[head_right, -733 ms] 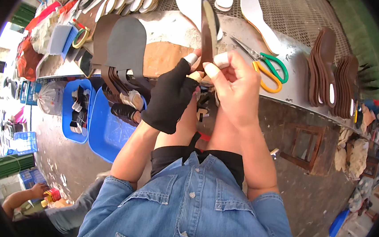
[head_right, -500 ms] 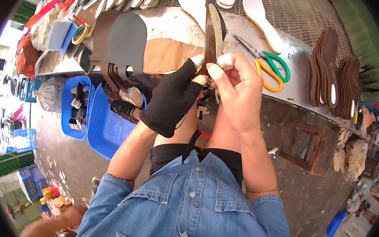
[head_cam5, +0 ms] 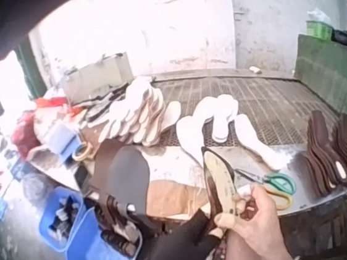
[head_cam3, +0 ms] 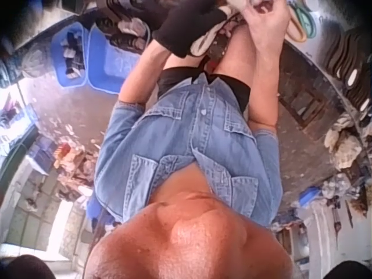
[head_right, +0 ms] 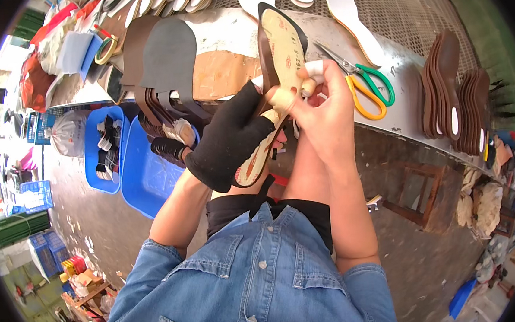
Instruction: The recorder is seen assembling shoe soles and uppers by hand.
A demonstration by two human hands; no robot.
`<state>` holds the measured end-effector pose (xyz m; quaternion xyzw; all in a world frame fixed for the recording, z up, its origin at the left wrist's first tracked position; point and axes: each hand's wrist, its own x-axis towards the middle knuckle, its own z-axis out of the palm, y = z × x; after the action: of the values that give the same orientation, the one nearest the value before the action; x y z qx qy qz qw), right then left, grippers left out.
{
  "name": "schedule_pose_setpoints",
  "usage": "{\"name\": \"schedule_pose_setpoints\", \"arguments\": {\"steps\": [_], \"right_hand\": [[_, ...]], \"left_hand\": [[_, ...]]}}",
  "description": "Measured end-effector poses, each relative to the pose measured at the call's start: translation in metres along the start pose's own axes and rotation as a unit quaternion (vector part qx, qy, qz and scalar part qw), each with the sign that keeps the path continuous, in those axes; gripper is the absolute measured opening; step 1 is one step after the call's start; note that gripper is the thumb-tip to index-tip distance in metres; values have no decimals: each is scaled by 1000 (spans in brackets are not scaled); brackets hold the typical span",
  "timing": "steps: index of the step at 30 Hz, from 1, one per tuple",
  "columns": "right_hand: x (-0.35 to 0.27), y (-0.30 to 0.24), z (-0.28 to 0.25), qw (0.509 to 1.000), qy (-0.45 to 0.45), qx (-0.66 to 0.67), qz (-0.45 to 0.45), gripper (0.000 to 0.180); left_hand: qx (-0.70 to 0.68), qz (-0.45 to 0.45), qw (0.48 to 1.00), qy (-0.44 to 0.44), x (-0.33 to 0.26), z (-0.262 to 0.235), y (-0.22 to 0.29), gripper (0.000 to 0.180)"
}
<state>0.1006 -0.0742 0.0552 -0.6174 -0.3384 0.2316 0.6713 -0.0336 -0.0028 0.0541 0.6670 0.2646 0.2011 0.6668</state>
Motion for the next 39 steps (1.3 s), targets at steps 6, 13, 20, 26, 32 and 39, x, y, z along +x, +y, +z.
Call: {"name": "schedule_pose_setpoints", "arguments": {"steps": [6,13,20,26,32,39], "right_hand": [[8,-3,-7,994,-88,-10,62,32],[-5,14,-9,949,-40,274,149,21],[6,16,-20,952,-70,267,132,22],[8,15,-20,954,-45,268,128,35],[-12,12,1,969,-32,241,43,31],[-24,9,5,989,-42,139,-5,21]], "left_hand": [[-107,-52,991,-57,-4,-6,11,42],[-195,19,979,-60,-1,0,-10,41],[-50,-73,992,-87,-7,-20,-3,22],[-96,-23,991,-95,-6,-11,-17,27],[-453,-93,884,-69,31,-16,-36,52],[126,178,956,198,25,3,2,36]]}}
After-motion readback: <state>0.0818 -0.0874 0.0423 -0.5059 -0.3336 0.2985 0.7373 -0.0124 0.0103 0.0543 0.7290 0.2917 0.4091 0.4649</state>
